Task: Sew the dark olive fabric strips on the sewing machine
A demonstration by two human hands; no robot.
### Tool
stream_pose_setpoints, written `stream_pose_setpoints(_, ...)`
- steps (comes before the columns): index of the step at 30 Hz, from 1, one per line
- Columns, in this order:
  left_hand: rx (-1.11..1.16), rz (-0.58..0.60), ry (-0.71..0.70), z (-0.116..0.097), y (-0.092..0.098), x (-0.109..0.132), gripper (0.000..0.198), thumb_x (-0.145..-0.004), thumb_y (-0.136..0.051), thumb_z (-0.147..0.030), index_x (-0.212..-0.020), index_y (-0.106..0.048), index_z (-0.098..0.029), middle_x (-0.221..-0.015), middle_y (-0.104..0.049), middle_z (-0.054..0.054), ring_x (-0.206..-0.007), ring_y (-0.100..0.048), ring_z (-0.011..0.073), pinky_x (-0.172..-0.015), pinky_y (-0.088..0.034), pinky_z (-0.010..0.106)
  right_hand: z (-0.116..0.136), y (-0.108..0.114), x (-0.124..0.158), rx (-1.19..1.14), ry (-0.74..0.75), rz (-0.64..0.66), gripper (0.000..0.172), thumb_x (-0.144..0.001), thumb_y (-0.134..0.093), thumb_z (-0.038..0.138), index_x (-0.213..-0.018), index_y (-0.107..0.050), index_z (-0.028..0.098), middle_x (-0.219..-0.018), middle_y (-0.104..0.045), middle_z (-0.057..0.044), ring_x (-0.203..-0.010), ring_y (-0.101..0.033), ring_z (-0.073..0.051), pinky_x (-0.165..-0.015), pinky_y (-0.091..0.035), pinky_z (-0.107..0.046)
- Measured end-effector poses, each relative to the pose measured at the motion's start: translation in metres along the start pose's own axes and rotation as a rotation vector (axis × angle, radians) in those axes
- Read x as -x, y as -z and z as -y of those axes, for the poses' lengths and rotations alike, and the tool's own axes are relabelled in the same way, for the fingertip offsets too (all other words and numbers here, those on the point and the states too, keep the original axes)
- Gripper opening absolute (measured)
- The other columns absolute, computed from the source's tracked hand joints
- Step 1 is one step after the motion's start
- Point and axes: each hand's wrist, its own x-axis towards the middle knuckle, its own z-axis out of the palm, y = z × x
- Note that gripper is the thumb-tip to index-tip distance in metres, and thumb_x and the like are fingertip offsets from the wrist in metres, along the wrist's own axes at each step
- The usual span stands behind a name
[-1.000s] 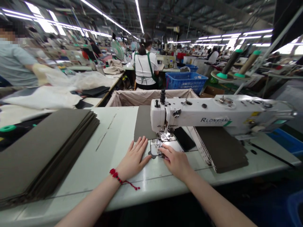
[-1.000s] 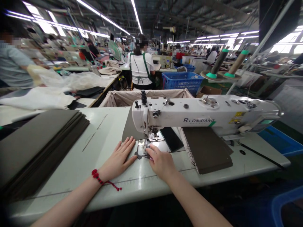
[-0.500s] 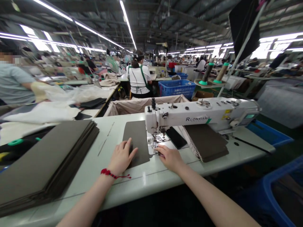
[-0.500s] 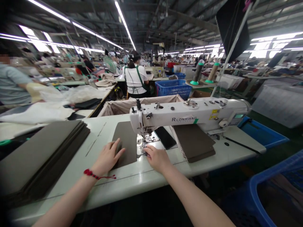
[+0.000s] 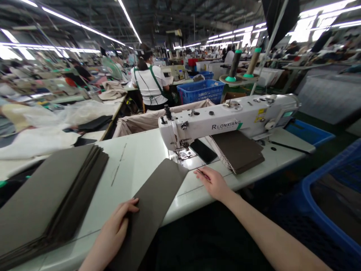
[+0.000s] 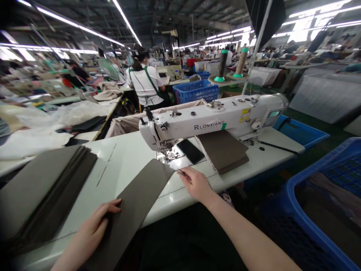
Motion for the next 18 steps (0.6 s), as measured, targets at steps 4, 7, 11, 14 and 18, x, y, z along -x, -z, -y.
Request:
stream_pose_setpoints(4, 0.055, 0.09, -0.107, -0.007, 0.003, -0.014, 0.021, -0.085, -0.035, -0.013, -0.091, -0.053, -0.023, -0.123, -0.058, 0.006, -0.121, -0.053, 0.0223, -0.101, -0.047, 0.04, 0.003, 0.002, 0.052, -0.177, -0.17, -0.068, 0.035, -0.1, -0.033, 0.038, -0.087, -0.061, 0.022, -0.073, -0.064, -0.001, -0.068, -0.061, -0.016, -0.067, -0.048, -0.025)
stream_pose_setpoints(7, 0.097, 0.184, -0.16, -0.006, 0.011, -0.033, 0.022, -0.089, -0.033, -0.015, -0.089, -0.053, -0.022, -0.118, -0.059, 0.006, -0.119, -0.054, 0.0205, -0.1, -0.046, 0.035, 0.0, -0.002, 0.087, -0.2, -0.262, -0.082, 0.035, -0.099, -0.033, 0.039, -0.078, -0.055, 0.023, -0.069, -0.06, 0.0, -0.066, -0.059, -0.017, -0.065, -0.047, -0.026)
stream_pose_setpoints(11, 0.101, 0.234, -0.235, -0.015, 0.015, -0.049, 0.027, -0.095, -0.03, -0.019, -0.1, -0.056, -0.022, -0.119, -0.059, 0.007, -0.117, -0.055, 0.0197, -0.102, -0.045, 0.034, -0.002, -0.01, 0.122, -0.154, -0.348, 0.006, 0.028, -0.099, -0.033, 0.039, -0.083, -0.051, 0.024, -0.074, -0.06, 0.0, -0.069, -0.059, -0.017, -0.067, -0.044, -0.028)
stream_pose_setpoints(14, -0.012, 0.17, -0.24, -0.041, 0.002, -0.051, 0.034, -0.099, -0.033, -0.028, -0.129, -0.049, -0.024, -0.137, -0.05, 0.007, -0.127, -0.048, 0.0215, -0.109, -0.038, 0.039, 0.002, -0.02, 0.136, -0.122, -0.393, 0.091, 0.023, -0.098, -0.037, 0.04, -0.086, -0.048, 0.024, -0.076, -0.059, 0.001, -0.069, -0.058, -0.017, -0.064, -0.041, -0.027)
stream_pose_setpoints(18, -0.226, 0.146, -0.349, -0.078, -0.027, -0.047, 0.057, -0.099, -0.04, -0.041, -0.151, -0.022, -0.031, -0.156, -0.026, 0.003, -0.144, -0.024, 0.0262, -0.118, -0.019, 0.05, 0.01, -0.035, 0.133, -0.141, -0.403, 0.191, 0.023, -0.096, -0.043, 0.041, -0.083, -0.048, 0.023, -0.07, -0.057, 0.003, -0.065, -0.057, -0.015, -0.059, -0.036, -0.025)
